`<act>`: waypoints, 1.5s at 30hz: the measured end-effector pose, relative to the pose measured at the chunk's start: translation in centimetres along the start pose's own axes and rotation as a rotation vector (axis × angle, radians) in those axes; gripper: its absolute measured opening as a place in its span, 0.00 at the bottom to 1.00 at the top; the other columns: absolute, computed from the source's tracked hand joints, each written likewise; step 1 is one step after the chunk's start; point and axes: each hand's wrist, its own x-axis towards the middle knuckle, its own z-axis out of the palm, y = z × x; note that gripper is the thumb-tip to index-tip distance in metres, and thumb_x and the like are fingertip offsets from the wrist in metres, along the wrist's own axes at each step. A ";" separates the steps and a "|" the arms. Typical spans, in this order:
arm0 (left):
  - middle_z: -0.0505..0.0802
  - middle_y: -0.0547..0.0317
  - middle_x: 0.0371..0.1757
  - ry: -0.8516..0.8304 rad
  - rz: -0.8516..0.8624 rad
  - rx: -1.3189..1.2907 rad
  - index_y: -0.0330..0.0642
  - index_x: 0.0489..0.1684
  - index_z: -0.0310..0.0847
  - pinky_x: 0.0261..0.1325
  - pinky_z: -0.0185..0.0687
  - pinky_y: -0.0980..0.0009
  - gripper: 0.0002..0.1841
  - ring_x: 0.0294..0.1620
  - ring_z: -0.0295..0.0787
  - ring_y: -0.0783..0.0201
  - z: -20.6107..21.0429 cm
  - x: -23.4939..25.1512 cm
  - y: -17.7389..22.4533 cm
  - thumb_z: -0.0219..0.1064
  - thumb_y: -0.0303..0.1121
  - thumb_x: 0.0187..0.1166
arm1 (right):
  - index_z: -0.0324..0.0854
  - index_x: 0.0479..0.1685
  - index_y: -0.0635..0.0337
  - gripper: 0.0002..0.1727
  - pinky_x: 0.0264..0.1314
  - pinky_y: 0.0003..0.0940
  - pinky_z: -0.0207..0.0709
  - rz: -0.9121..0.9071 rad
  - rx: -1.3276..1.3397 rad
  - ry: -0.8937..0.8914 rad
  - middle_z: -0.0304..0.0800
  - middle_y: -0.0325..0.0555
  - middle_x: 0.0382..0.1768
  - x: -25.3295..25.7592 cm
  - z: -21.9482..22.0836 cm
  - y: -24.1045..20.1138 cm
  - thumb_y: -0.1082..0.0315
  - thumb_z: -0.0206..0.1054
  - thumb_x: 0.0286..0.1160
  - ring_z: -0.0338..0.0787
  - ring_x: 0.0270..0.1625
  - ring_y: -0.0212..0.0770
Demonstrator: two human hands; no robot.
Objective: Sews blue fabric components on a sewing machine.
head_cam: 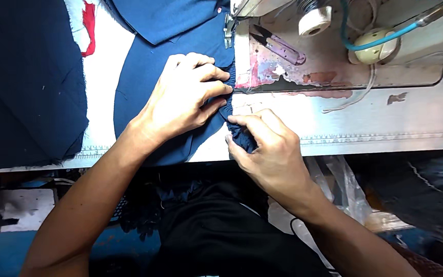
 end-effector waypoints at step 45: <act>0.86 0.62 0.78 -0.080 -0.065 -0.112 0.61 0.59 0.94 0.91 0.52 0.44 0.18 0.90 0.66 0.50 -0.6 -0.9 0.7 0.61 0.52 0.85 | 0.91 0.59 0.59 0.17 0.38 0.21 0.78 0.019 0.064 0.032 0.86 0.44 0.43 -0.8 0.3 -0.4 0.67 0.69 0.74 0.85 0.40 0.32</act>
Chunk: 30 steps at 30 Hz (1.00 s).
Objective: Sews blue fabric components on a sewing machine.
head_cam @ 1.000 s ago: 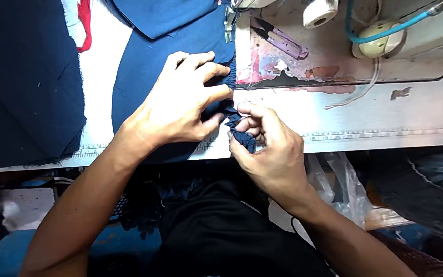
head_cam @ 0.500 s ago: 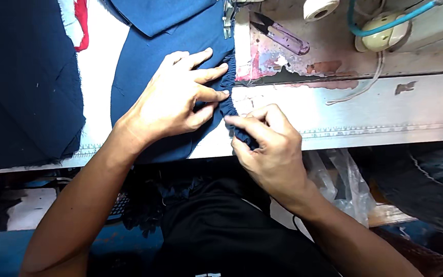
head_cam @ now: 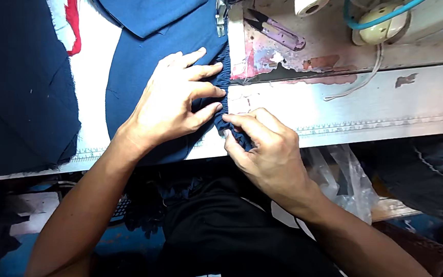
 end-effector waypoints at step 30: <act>0.84 0.60 0.80 0.027 0.012 -0.035 0.61 0.60 0.93 0.91 0.48 0.40 0.16 0.90 0.65 0.47 0.6 -0.5 -0.4 0.65 0.49 0.84 | 0.91 0.57 0.62 0.15 0.36 0.32 0.76 -0.111 -0.183 -0.025 0.83 0.50 0.39 -0.4 0.3 0.1 0.69 0.67 0.76 0.83 0.39 0.45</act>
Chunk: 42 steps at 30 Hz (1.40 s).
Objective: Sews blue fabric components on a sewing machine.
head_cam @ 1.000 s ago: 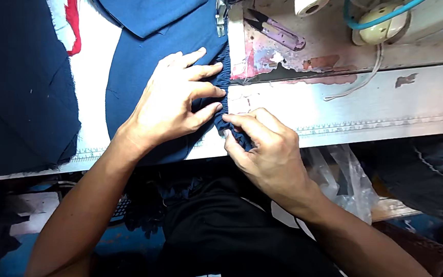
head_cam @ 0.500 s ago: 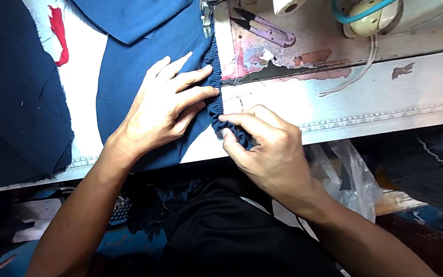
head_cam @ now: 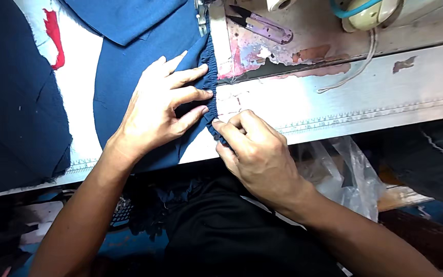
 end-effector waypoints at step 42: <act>0.91 0.52 0.35 0.179 -0.003 0.039 0.39 0.37 0.86 0.39 0.77 0.68 0.03 0.36 0.85 0.59 0.6 1.3 3.6 0.66 0.25 0.76 | 0.88 0.43 0.52 0.13 0.86 0.58 0.56 -0.114 -0.036 -0.061 0.65 0.56 0.88 1.4 1.0 1.8 0.59 0.59 0.81 0.57 0.92 0.59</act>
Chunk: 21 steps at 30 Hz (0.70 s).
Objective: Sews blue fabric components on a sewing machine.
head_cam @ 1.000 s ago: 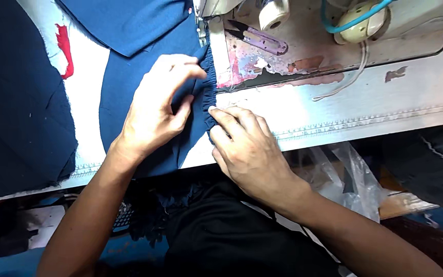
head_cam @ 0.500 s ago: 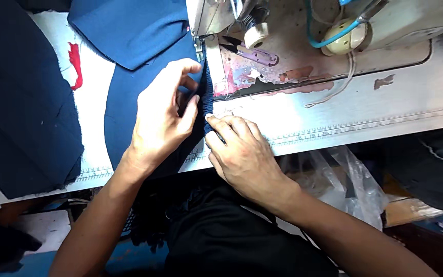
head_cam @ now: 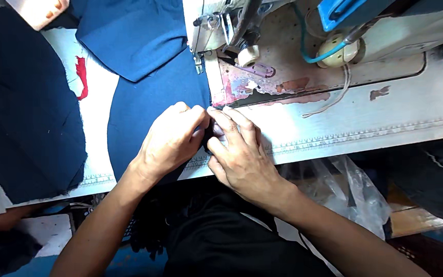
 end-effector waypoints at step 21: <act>0.88 0.61 0.76 -0.134 0.227 0.252 0.54 0.73 0.85 0.74 0.64 0.47 0.22 0.78 0.78 0.51 -0.9 1.6 -6.4 0.56 0.37 0.84 | 0.91 0.45 0.50 0.14 0.83 0.57 0.61 0.008 -0.003 0.015 0.78 0.44 0.82 -0.4 0.7 0.4 0.58 0.58 0.82 0.71 0.85 0.53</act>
